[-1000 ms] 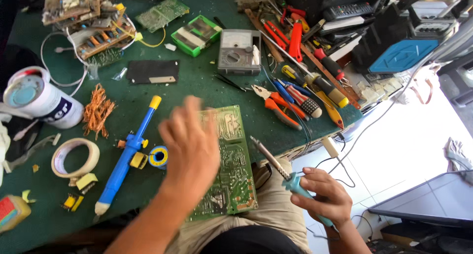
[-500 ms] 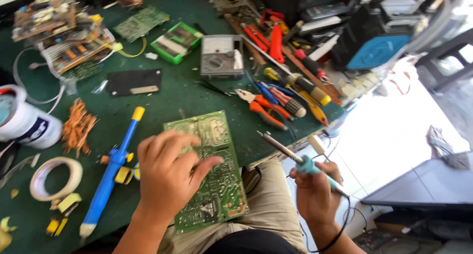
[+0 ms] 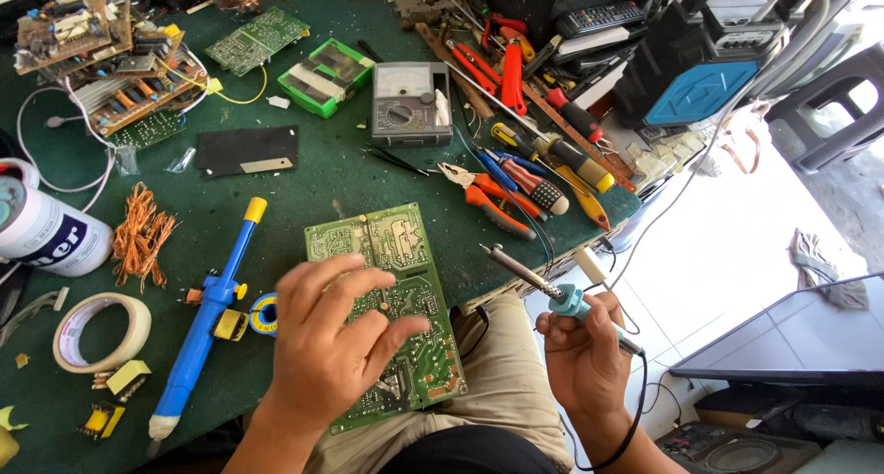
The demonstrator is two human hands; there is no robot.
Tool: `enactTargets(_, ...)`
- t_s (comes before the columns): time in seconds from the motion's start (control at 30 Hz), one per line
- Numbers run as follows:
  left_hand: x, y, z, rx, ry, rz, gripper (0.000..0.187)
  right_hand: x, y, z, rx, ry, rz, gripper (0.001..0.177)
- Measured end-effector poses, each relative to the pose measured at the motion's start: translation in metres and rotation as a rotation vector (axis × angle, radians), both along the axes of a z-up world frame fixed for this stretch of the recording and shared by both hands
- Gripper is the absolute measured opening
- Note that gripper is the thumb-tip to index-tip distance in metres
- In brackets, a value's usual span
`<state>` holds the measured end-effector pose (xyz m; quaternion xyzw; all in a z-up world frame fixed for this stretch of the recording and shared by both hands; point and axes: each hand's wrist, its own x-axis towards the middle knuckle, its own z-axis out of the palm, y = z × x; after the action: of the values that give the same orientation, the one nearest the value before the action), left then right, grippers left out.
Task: The person solders a green circuit board using a soldering iron and solder wire. They use a blue desoldering pump to remove solder and manipulate the board on a cluttered workbench.
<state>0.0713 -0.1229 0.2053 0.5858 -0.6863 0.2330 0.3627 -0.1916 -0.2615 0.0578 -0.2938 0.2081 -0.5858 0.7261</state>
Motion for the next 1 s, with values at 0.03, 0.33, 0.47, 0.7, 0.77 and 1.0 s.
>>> enactTargets(0.03,0.0,0.001,-0.001,0.003,0.003,0.004,0.051,0.0,0.001,0.002,0.003,0.003,0.004,0.013)
enactTargets(0.33,0.006,0.023,-0.02,0.023,0.149,0.062,0.023,0.001,0.007,0.019,-0.047,0.035,0.016,0.013)
enactTargets(0.47,0.011,0.041,-0.029,0.041,0.217,0.101,0.022,-0.019,0.0,0.004,-0.175,0.024,-0.085,0.012)
enactTargets(0.7,0.016,0.085,-0.053,0.006,0.422,0.226,0.016,-0.004,-0.011,0.035,-0.539,0.543,-0.454,0.011)
enactTargets(0.77,0.01,0.095,-0.058,0.023,0.47,0.235,0.017,-0.015,-0.011,0.021,-0.609,0.52,-0.382,0.021)
enactTargets(1.0,-0.004,0.119,-0.081,0.14,0.606,0.185,0.022,-0.006,0.015,0.001,-0.883,0.414,-0.056,0.018)
